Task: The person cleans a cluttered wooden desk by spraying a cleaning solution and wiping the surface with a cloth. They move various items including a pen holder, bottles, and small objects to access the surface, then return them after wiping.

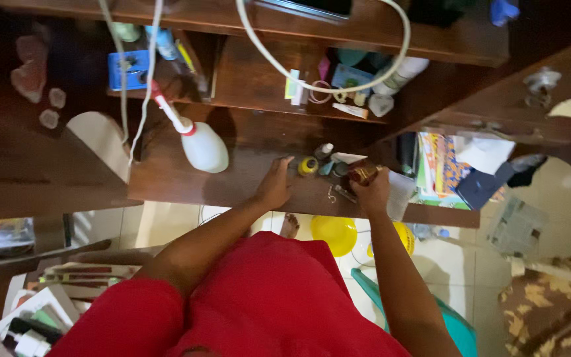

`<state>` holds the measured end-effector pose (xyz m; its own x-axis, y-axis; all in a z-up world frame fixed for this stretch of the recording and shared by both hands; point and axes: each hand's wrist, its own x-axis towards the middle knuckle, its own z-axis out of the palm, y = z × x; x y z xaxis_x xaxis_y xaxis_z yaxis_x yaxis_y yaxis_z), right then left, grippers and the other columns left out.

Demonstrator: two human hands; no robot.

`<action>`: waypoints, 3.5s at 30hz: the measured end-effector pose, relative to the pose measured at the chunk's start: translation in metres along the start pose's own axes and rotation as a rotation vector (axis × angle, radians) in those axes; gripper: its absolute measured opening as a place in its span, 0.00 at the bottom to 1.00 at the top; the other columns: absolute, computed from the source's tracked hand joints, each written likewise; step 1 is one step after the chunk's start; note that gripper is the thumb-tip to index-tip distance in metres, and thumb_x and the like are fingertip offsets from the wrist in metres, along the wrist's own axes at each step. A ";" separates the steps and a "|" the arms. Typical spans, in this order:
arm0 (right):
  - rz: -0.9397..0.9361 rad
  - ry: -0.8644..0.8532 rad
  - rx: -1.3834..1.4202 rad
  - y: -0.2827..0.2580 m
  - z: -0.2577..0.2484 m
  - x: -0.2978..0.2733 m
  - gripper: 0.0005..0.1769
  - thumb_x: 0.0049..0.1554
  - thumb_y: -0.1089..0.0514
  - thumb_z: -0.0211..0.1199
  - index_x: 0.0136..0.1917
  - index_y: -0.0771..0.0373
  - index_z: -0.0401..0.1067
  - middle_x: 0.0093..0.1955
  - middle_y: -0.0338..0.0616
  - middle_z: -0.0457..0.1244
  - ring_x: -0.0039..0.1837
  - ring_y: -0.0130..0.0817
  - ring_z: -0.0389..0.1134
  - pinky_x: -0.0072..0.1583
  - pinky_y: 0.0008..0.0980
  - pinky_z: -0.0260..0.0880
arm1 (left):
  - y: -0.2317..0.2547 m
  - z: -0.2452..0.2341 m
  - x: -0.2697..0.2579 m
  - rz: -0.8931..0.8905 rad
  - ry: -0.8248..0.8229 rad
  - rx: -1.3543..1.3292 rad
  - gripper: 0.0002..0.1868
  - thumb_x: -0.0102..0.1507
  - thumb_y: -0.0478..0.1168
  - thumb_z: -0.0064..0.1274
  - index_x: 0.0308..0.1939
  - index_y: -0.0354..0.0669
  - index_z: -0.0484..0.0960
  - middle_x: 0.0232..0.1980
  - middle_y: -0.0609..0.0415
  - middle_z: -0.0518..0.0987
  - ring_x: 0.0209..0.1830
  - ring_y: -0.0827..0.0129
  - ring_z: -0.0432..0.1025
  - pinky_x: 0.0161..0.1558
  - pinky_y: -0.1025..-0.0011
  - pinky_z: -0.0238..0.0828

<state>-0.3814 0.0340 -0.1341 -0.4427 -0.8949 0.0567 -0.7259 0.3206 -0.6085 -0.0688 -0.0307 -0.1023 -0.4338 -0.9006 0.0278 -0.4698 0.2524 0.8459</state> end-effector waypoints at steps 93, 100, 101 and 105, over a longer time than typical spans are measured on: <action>-0.337 -0.290 -0.358 -0.115 0.038 -0.071 0.29 0.49 0.52 0.71 0.60 0.65 0.68 0.59 0.59 0.63 0.63 0.60 0.63 0.65 0.53 0.64 | -0.034 -0.005 -0.022 -0.112 0.337 -0.252 0.17 0.61 0.33 0.54 0.54 0.46 0.79 0.38 0.50 0.79 0.35 0.58 0.77 0.41 0.61 0.77; -0.491 -0.215 0.228 -0.250 -0.008 -0.002 0.28 0.62 0.59 0.60 0.73 0.68 0.63 0.63 0.62 0.63 0.65 0.57 0.66 0.65 0.50 0.66 | 0.032 -0.120 0.111 0.111 0.515 -0.034 0.23 0.60 0.33 0.60 0.58 0.41 0.76 0.46 0.42 0.75 0.47 0.47 0.72 0.49 0.57 0.71; -0.505 -0.191 0.342 -0.269 0.000 0.019 0.28 0.63 0.59 0.58 0.74 0.69 0.60 0.66 0.64 0.61 0.67 0.58 0.65 0.67 0.49 0.66 | 0.032 -0.124 0.141 0.168 0.542 -0.052 0.27 0.57 0.33 0.60 0.60 0.40 0.73 0.50 0.40 0.76 0.50 0.45 0.72 0.50 0.56 0.70; -0.517 0.001 0.119 -0.318 0.033 0.101 0.27 0.67 0.56 0.56 0.75 0.70 0.59 0.73 0.68 0.58 0.75 0.62 0.58 0.75 0.49 0.57 | 0.011 -0.112 0.254 0.161 0.475 -0.007 0.24 0.60 0.35 0.58 0.61 0.40 0.74 0.53 0.41 0.76 0.52 0.47 0.72 0.53 0.56 0.71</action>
<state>-0.1783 -0.1687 0.0391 -0.0436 -0.9266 0.3736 -0.7847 -0.1997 -0.5868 -0.0979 -0.2964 -0.0259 -0.1022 -0.9123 0.3965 -0.4196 0.4010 0.8143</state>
